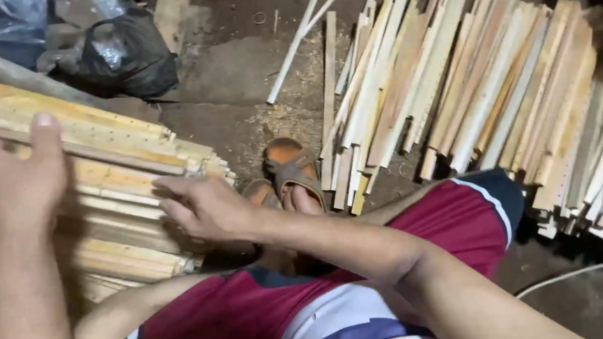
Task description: The person sits on the floor and repeatedly picks up thin wooden strips with pre-drilled holes, inspects them, and places them into a growing stack. The person handles the strips one by one, occasionally adjusting the pile.
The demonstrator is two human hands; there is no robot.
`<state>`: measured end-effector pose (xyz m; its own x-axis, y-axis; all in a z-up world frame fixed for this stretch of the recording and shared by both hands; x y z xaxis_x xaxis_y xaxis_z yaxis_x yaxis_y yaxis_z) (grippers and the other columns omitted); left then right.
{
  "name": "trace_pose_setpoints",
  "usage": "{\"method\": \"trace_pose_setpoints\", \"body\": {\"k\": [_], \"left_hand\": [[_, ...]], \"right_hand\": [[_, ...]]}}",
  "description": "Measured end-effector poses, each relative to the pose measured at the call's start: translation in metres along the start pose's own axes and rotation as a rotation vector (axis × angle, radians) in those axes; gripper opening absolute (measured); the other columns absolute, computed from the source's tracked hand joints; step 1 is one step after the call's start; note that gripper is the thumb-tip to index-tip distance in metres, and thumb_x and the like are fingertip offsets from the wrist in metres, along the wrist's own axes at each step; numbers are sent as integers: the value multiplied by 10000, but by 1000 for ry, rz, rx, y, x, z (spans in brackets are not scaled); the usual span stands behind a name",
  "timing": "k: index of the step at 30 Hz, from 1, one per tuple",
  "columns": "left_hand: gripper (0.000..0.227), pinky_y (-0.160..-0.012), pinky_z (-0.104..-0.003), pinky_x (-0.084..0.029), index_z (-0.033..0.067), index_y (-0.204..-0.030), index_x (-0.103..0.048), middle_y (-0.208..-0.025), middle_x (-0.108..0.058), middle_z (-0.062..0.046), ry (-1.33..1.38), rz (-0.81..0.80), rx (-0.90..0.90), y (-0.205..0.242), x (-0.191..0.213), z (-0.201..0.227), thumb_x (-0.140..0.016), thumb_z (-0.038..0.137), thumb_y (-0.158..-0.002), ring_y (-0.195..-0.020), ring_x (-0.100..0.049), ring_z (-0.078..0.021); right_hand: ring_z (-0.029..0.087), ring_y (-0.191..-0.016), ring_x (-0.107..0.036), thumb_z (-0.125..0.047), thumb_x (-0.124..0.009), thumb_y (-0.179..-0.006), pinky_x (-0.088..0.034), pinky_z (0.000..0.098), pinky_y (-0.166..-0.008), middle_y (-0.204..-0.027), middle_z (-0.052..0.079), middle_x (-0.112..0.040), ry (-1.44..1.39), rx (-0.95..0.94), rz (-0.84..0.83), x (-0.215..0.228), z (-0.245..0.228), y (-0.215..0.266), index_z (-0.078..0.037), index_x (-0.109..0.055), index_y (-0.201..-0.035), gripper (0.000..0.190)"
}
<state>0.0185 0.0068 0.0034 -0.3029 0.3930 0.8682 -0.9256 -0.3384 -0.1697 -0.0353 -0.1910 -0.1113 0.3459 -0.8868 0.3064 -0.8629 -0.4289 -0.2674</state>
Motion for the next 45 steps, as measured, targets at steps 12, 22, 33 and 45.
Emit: {"method": "trace_pose_setpoints", "body": {"k": [12, 22, 33, 45], "left_hand": [[571, -606, -373, -322, 102, -804, -628, -681, -516, 0, 36, -602, -476, 38, -99, 257, -520, 492, -1206, -678, -446, -158], [310, -787, -356, -555, 151, -1125, -717, -1054, -733, -27, 175, -892, -606, 81, -187, 356, -576, 415, -1041, -883, -647, -148], [330, -784, -392, -549, 142, -1102, -770, -907, -754, -48, 310, -1014, -521, 89, -310, 345, -649, 392, -924, -921, -728, -251], [386, -778, -457, -576, 84, -1159, -739, -976, -764, -126, 265, -912, -562, 66, -298, 320, -676, 386, -927, -949, -743, -320]], "right_hand": [[48, -726, -622, -195, -617, -983, -540, 156, -578, -1156, 72, -753, -21, -343, 733, 280, 82, 47, -118, -652, -1307, 335], [350, -973, -667, -417, -808, -864, -572, 468, -757, -1068, 157, -690, 836, -1470, 545, 368, 274, 282, -24, -598, -1166, 538], [388, -1072, -700, -204, -705, -988, -553, 528, -963, -1023, 172, -728, 583, -1226, 686, 356, 239, 263, -7, -665, -1199, 292], [392, -913, -732, -109, -791, -799, -598, 517, -834, -818, 153, -689, 873, -1313, 415, 356, 345, 243, 12, -695, -925, 200]]}}
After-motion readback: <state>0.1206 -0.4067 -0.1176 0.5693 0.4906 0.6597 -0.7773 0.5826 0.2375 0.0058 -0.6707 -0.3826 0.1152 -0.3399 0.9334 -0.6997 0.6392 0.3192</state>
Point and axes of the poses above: each hand's wrist, its own y-axis away from the middle knuckle, its own x-axis out of the back of the hand, z = x × y, the point moved 2 cm from there along -y, towards the middle knuckle
